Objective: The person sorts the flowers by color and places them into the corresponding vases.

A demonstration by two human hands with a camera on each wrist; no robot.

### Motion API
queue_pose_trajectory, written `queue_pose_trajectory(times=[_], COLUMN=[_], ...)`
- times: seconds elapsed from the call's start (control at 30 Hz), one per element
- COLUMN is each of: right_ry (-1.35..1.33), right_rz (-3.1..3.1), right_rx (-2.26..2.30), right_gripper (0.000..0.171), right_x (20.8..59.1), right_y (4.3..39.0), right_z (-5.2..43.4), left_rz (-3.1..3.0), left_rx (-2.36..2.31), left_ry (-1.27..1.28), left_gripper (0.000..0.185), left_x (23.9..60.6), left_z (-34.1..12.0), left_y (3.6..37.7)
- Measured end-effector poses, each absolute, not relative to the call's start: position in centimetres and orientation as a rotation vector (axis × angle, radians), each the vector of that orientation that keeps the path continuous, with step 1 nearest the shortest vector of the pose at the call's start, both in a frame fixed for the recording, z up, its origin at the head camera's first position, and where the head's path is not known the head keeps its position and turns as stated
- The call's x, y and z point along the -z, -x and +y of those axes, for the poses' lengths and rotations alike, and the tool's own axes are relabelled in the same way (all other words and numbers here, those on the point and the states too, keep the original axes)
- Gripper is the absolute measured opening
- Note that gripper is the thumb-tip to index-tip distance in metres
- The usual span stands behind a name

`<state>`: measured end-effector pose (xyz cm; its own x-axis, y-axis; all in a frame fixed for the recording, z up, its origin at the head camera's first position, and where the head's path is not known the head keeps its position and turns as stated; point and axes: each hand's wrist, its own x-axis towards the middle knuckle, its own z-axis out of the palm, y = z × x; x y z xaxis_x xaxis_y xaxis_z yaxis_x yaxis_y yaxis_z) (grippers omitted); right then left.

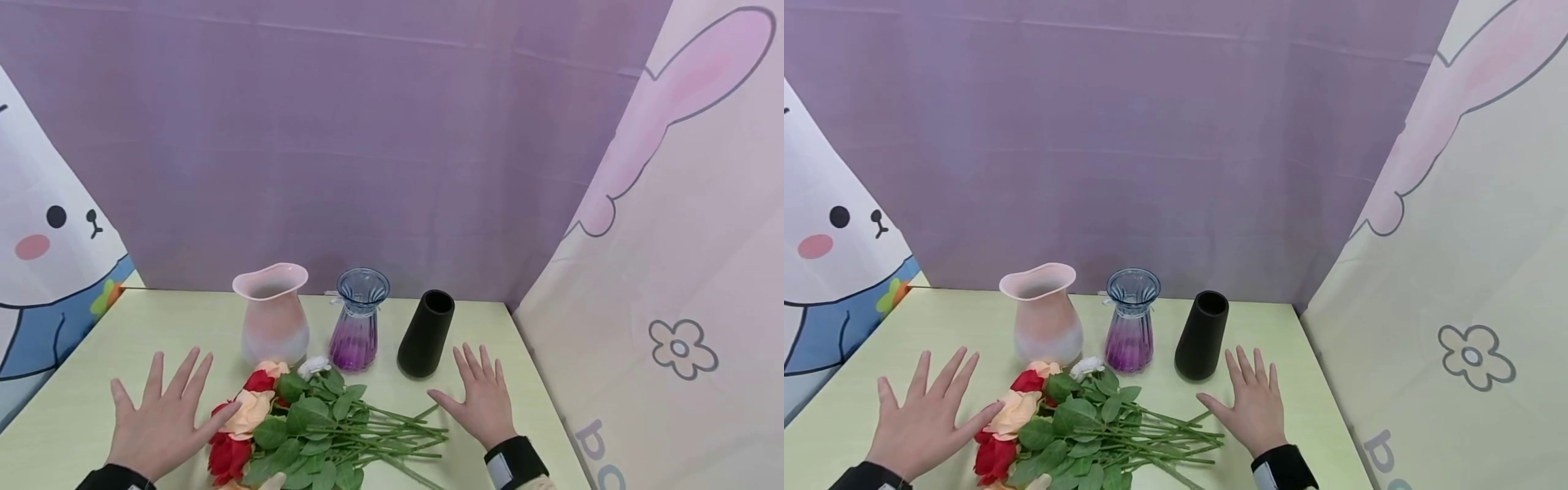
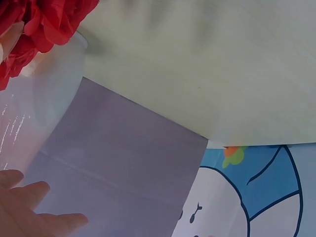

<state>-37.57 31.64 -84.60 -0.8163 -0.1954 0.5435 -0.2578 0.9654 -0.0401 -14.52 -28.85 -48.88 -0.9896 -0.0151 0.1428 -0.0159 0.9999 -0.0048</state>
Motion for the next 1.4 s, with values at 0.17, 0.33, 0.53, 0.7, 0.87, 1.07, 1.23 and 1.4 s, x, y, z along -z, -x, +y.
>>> queue_pose_trajectory(times=[0.17, 0.33, 0.53, 0.7, 0.87, 1.07, 1.23, 1.4], right_ry=[-0.358, -0.410, -0.471, -0.540, -0.636, -0.776, -0.888, -0.974], right_rz=[-2.526, -2.517, -2.525, -2.466, -2.465, -2.568, -2.463, -2.467], right_rx=[-0.172, -0.147, -0.141, -0.159, -0.190, -0.429, -0.348, -0.428], right_gripper=[0.119, 0.114, 0.112, 0.111, 0.101, 0.073, 0.062, 0.051], right_x=[85.8, 83.1, 82.2, 83.1, 80.6, 72.0, 82.7, 92.5], right_y=[38.3, 36.8, 36.3, 36.3, 33.8, 27.5, 31.1, 34.0], right_z=[31.6, 29.0, 25.1, 21.6, 17.2, 11.9, 9.9, 8.1], left_rz=[-2.926, -2.960, -3.025, -3.019, -3.040, -3.040, -3.007, -3.009], left_rx=[-0.072, -0.047, 0.020, 0.028, 0.051, 0.035, -0.045, -0.016], left_ry=[-0.039, -0.041, -0.064, -0.090, -0.117, -0.143, -0.155, -0.144], left_gripper=[0.116, 0.116, 0.110, 0.109, 0.111, 0.112, 0.117, 0.117], left_x=[55.7, 54.5, 47.7, 46.3, 47.4, 50.5, 58.6, 57.0], left_z=[-33.0, -32.5, -28.5, -27.9, -28.7, -30.2, -34.5, -33.5], left_y=[17.9, 17.8, 14.9, 14.4, 14.7, 15.2, 17.9, 16.8])
